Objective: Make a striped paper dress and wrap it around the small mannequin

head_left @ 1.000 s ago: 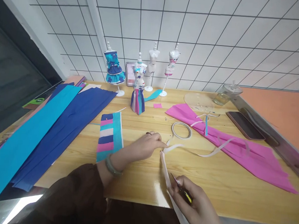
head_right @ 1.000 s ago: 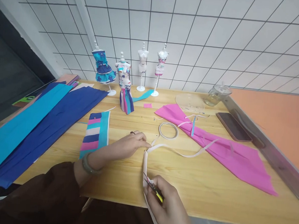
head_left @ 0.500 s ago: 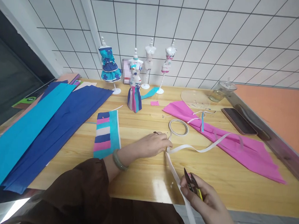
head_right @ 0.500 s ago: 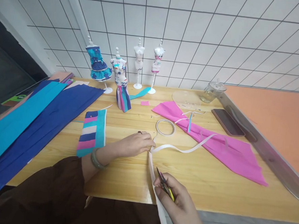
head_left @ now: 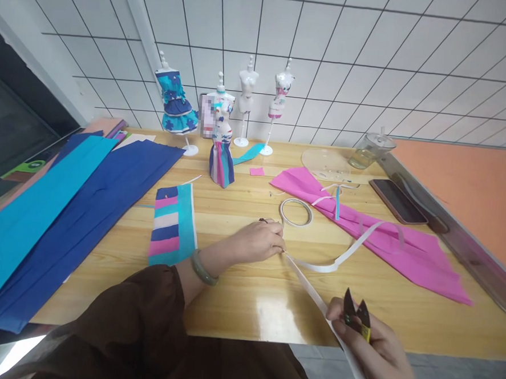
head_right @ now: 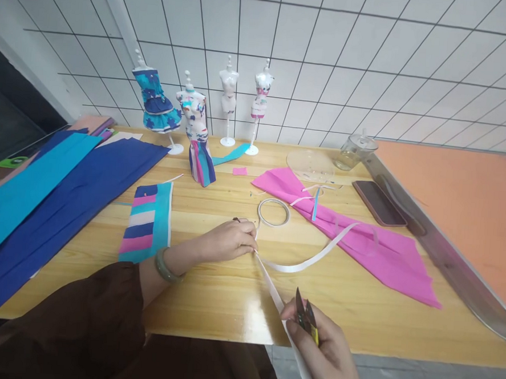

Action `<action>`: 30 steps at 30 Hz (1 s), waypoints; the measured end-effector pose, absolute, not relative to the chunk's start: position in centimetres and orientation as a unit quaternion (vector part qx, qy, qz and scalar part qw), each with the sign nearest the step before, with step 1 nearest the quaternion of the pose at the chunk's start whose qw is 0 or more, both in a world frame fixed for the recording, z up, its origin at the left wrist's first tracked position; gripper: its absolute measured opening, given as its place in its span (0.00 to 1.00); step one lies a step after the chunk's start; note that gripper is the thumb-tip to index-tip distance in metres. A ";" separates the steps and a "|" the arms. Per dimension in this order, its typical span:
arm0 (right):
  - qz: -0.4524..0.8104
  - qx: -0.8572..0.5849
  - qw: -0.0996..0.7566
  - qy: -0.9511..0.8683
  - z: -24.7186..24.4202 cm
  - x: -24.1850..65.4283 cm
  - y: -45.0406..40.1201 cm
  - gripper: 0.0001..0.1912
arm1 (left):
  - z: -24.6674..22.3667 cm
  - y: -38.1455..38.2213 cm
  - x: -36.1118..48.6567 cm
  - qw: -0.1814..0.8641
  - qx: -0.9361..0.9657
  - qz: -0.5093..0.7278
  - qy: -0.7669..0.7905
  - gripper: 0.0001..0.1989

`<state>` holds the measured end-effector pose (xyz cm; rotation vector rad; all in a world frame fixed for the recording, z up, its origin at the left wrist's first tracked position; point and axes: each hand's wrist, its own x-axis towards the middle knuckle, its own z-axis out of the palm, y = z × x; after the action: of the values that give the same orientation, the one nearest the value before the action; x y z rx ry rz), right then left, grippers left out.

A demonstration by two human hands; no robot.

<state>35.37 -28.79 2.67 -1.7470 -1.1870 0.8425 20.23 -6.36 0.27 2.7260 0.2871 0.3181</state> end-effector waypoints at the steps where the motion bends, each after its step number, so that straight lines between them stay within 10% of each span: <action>1: 0.331 -0.694 0.413 -0.489 2.6 35.5 -28.9 0.11 | 0.4 -6.4 20.2 0.195 0.968 0.116 0.105 0.12; 16: 0.321 -0.701 0.385 -0.508 1.7 36.5 -29.2 0.10 | 0.1 -5.9 19.8 0.322 0.931 0.142 0.092 0.09; 30: 0.457 -0.656 0.588 -0.120 2.8 41.3 -29.4 0.12 | 1.0 -5.0 18.9 0.375 0.917 0.082 0.107 0.07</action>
<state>41.30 -29.45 2.82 -1.5287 -0.2786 1.0657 18.92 -5.02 1.01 2.3485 0.2738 0.2095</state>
